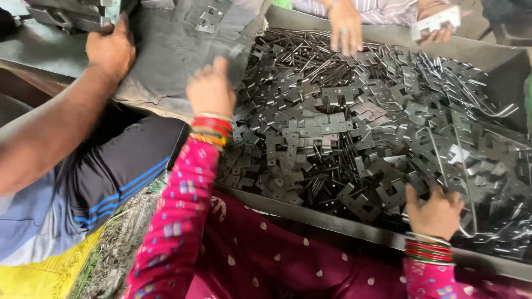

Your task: The person sorts various small metal parts from a large metal bin into a separate collection area by hand, while other people assist in the background.

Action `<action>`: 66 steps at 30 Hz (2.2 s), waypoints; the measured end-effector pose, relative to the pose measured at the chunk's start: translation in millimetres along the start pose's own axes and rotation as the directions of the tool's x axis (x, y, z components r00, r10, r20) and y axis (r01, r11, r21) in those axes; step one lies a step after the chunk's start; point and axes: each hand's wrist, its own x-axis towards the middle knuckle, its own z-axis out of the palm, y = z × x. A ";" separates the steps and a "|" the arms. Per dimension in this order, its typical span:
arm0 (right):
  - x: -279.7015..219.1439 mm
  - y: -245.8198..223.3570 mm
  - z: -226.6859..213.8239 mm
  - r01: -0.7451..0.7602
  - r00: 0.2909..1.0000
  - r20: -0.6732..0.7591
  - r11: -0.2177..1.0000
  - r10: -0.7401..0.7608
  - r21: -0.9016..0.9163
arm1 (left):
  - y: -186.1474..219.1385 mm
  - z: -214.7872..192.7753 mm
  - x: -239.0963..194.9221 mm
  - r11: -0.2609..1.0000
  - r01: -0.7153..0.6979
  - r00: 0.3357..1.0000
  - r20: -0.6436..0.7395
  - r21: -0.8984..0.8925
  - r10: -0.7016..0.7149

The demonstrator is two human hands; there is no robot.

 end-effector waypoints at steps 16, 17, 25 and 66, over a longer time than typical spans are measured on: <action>-8.8 -16.3 -17.7 -0.126 0.991 0.094 0.460 0.092 0.879 | 133.8 6.1 -63.0 0.859 -0.232 0.805 0.406 -0.457 0.433; -10.0 -14.0 -27.1 -0.118 0.990 0.078 0.382 0.119 0.917 | 146.0 15.8 -77.7 0.869 -0.207 0.799 0.435 -0.449 0.415; 2.5 -28.4 -72.8 -0.482 0.766 0.595 -0.395 0.244 0.782 | 155.9 66.1 -116.4 0.959 0.012 0.712 0.676 -0.282 0.189; -38.3 -116.0 -12.1 0.310 0.858 0.289 0.877 -0.424 0.368 | 177.7 -7.2 -132.9 0.560 -0.074 0.821 0.269 -0.825 0.504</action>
